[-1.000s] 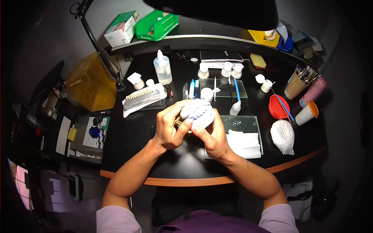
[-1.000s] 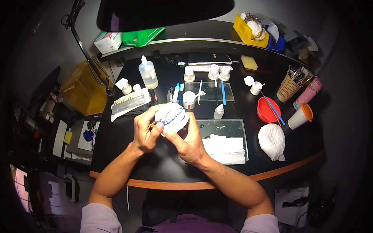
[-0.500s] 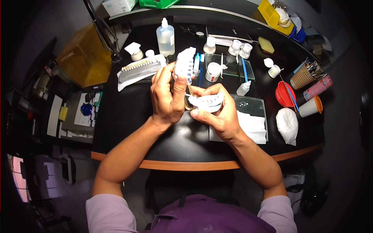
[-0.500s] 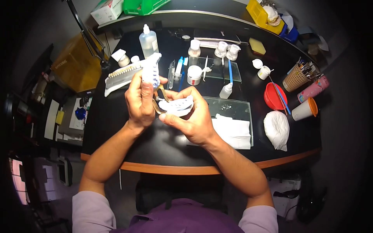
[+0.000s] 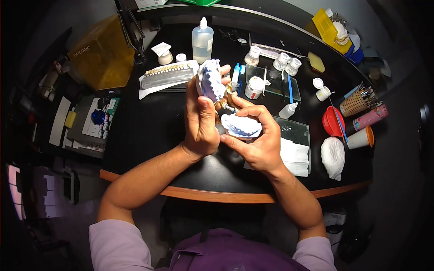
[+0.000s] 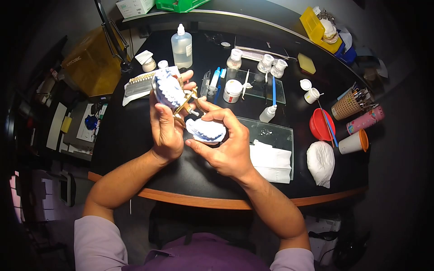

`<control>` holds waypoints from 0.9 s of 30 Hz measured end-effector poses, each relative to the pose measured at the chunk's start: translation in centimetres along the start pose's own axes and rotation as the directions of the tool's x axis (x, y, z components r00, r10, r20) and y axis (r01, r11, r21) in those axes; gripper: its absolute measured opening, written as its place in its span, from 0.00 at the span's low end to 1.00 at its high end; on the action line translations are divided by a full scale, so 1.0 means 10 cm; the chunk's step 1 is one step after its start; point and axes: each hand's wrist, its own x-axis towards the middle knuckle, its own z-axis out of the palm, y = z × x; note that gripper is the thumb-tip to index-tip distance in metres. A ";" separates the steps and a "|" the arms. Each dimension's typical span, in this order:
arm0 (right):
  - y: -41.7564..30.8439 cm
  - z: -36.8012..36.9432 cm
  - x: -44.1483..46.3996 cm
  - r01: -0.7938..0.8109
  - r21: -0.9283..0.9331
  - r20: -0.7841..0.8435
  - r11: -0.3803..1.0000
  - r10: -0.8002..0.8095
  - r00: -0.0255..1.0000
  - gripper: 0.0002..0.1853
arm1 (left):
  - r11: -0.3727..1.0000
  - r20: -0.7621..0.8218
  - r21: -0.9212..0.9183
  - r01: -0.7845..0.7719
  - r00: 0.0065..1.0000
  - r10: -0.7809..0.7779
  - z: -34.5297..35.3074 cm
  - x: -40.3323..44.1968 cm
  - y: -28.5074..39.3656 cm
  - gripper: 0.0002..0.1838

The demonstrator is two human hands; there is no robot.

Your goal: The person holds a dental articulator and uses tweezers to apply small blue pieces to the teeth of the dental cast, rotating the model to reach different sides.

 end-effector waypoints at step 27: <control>0.03 0.11 -0.03 0.195 -0.100 -0.252 0.976 -0.215 0.943 0.29 | 0.875 0.050 -0.482 0.044 0.998 -0.022 -0.04 0.11 0.23 0.28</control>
